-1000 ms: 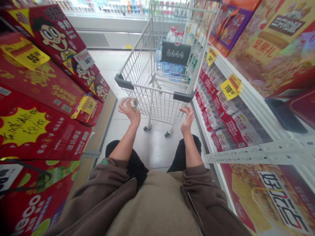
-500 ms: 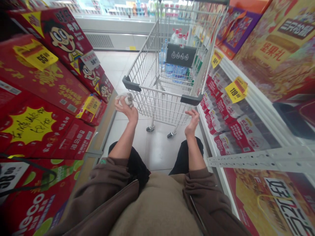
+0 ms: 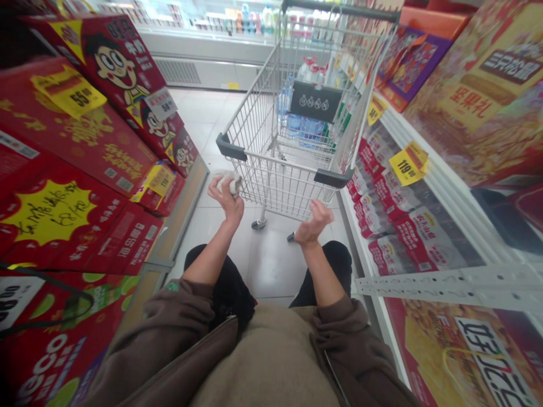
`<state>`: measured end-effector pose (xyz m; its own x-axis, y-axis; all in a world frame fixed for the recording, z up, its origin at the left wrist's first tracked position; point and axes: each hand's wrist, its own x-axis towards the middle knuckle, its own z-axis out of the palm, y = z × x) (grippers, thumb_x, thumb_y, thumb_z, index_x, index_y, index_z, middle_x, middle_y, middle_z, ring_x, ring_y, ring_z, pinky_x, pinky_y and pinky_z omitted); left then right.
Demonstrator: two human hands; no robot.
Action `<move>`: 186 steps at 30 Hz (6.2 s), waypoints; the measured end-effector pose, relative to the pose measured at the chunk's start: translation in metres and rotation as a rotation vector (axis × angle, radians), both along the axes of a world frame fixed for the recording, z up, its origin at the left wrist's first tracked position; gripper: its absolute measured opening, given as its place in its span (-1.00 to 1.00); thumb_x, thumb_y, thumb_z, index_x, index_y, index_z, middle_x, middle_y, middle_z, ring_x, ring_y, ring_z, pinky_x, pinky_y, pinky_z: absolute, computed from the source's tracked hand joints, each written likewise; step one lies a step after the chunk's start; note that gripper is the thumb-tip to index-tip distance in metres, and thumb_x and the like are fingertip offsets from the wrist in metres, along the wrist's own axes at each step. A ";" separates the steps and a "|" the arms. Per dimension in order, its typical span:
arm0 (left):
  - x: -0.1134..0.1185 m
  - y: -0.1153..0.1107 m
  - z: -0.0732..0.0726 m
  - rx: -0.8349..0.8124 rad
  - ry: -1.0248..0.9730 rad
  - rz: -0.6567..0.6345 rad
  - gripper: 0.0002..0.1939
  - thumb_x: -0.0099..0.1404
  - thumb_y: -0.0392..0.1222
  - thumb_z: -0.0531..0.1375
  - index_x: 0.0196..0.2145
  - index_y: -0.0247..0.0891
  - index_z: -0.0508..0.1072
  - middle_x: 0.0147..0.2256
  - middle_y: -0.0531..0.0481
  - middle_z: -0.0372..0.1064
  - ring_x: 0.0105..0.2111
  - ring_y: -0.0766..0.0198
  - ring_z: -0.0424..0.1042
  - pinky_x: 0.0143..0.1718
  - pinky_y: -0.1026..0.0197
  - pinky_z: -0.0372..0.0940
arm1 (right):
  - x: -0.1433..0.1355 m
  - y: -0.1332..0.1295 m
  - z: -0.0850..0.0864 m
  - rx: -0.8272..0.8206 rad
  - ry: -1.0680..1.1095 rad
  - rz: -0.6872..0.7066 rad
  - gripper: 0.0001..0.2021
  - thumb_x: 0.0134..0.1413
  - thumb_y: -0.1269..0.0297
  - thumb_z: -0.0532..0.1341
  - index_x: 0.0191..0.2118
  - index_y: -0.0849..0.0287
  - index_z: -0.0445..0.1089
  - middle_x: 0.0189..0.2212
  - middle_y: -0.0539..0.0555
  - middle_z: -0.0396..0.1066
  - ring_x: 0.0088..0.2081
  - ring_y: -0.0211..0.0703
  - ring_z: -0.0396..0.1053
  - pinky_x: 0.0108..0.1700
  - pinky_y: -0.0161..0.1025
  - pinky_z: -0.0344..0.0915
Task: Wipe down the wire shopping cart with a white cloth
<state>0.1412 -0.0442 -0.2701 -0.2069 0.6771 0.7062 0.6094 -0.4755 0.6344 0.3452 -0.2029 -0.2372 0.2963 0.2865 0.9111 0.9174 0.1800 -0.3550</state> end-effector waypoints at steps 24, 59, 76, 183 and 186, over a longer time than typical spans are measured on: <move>0.015 -0.005 -0.033 -0.094 0.079 -0.249 -0.61 0.17 -0.40 0.08 -0.12 -0.14 0.55 0.07 -0.21 0.23 0.20 -0.11 0.07 0.35 -0.31 0.03 | -0.032 0.051 0.051 -0.676 -0.359 0.055 -0.47 0.45 0.06 -0.13 0.39 -0.04 0.21 0.45 -0.02 0.17 0.43 0.20 0.02 0.46 0.42 -0.32; 0.000 0.021 -0.037 0.044 0.235 -0.316 -0.56 0.25 -0.35 0.14 0.06 -0.08 0.51 0.24 -0.18 0.21 0.36 -0.12 -0.01 0.41 -0.28 -0.06 | -0.020 0.059 0.057 -0.659 -0.279 0.180 -0.37 0.45 -0.03 -0.33 0.32 0.02 0.28 0.34 0.07 0.34 0.30 0.12 0.15 0.35 0.29 -0.15; 0.012 0.042 -0.032 -0.038 0.238 -0.369 -0.69 0.40 -0.25 0.06 -0.08 -0.09 0.57 0.08 -0.21 0.36 0.34 -0.05 0.05 0.42 -0.26 -0.05 | 0.004 0.065 0.103 -0.846 -0.140 0.400 -0.14 0.35 -0.20 -0.52 0.27 0.00 0.34 0.18 0.08 0.48 0.15 0.02 0.32 0.26 0.15 0.15; 0.153 -0.086 -0.076 0.159 0.393 -0.405 -0.63 0.42 -0.39 0.09 -0.06 0.01 0.59 0.02 -0.07 0.43 0.20 0.00 0.21 0.18 -0.17 0.22 | 0.079 0.000 0.084 -0.215 0.008 0.234 -0.45 0.46 0.03 -0.27 0.23 0.08 0.30 0.18 0.21 0.40 0.31 0.00 0.27 0.39 0.20 0.14; 0.170 -0.097 -0.068 0.105 0.365 -0.383 -0.60 0.40 -0.41 0.09 0.00 0.00 0.57 0.08 -0.12 0.39 0.26 -0.05 0.16 0.24 -0.21 0.15 | 0.079 0.000 0.085 -0.269 0.017 0.195 -0.41 0.45 0.02 -0.34 0.23 0.07 0.28 0.19 0.21 0.38 0.32 0.01 0.27 0.38 0.22 0.14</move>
